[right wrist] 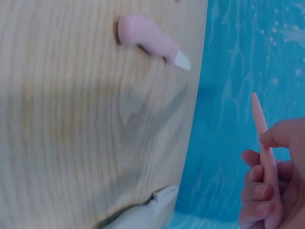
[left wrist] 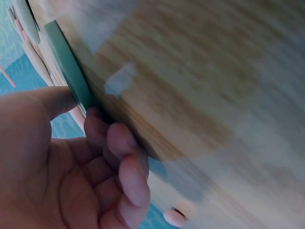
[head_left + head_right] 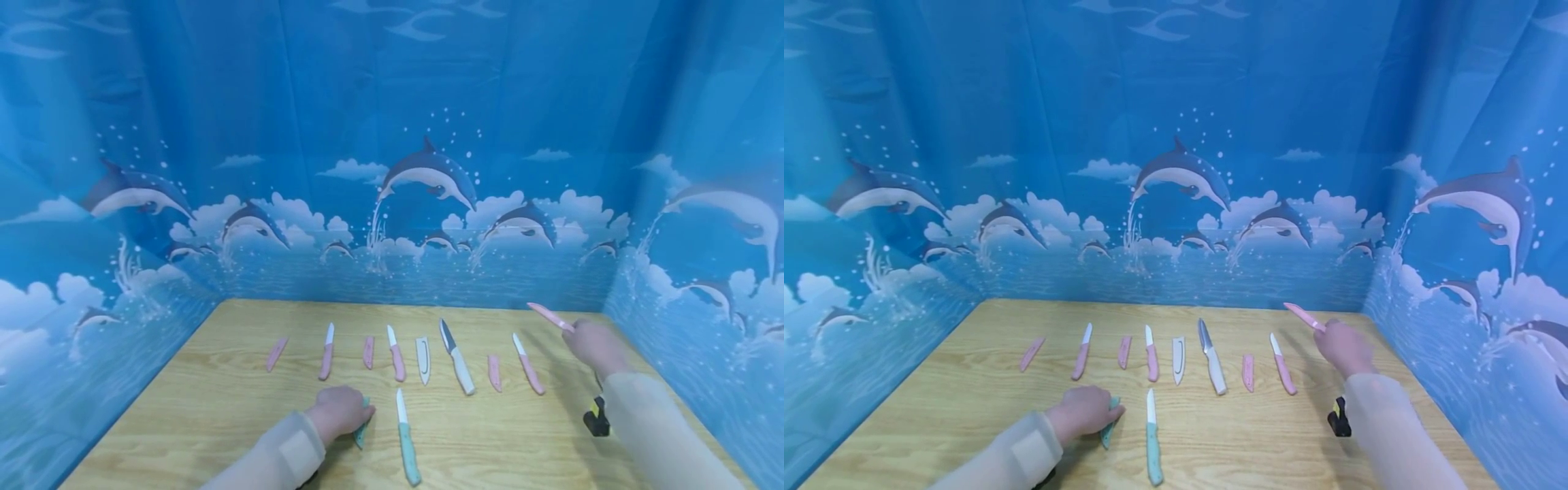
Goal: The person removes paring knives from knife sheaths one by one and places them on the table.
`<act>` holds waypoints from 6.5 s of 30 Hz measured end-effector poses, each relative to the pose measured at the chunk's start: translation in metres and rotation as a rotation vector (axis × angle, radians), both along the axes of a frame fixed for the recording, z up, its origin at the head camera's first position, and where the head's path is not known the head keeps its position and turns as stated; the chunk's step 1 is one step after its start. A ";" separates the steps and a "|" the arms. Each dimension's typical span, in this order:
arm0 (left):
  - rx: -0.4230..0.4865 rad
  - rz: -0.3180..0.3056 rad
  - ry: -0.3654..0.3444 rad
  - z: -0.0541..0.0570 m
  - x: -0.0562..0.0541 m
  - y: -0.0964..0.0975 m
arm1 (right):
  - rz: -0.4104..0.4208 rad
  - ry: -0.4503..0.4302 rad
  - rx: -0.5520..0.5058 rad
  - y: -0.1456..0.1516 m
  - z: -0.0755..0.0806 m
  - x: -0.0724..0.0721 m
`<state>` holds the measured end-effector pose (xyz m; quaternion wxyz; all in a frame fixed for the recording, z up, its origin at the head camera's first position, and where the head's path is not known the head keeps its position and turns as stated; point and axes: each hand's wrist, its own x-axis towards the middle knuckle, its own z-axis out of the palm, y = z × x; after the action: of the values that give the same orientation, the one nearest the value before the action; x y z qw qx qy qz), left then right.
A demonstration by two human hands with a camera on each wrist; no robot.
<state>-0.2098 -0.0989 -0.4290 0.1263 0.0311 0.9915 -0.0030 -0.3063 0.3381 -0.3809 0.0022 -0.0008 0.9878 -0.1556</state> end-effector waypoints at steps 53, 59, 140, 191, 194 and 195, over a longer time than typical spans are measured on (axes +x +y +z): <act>0.290 -0.173 0.355 0.038 -0.011 0.048 | 0.189 0.025 -0.200 -0.143 -0.011 0.066; 0.284 -0.201 0.338 0.036 -0.010 0.061 | 0.232 0.077 -0.198 -0.147 -0.013 0.072; 0.392 -0.522 0.564 0.021 0.021 0.074 | 0.569 0.124 -0.238 -0.157 -0.001 0.111; 0.406 -0.493 0.469 0.023 0.021 0.074 | 0.587 0.064 -0.255 -0.150 0.003 0.113; 0.412 -0.496 0.468 0.023 0.021 0.073 | 0.588 0.059 -0.256 -0.150 0.003 0.113; 0.413 -0.498 0.470 0.023 0.021 0.073 | 0.589 0.061 -0.255 -0.150 0.003 0.113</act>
<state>-0.1890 -0.0256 -0.4059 -0.1175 0.2940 0.9352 0.1589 -0.1933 0.1884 -0.3779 0.0176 -0.2915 0.9173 -0.2707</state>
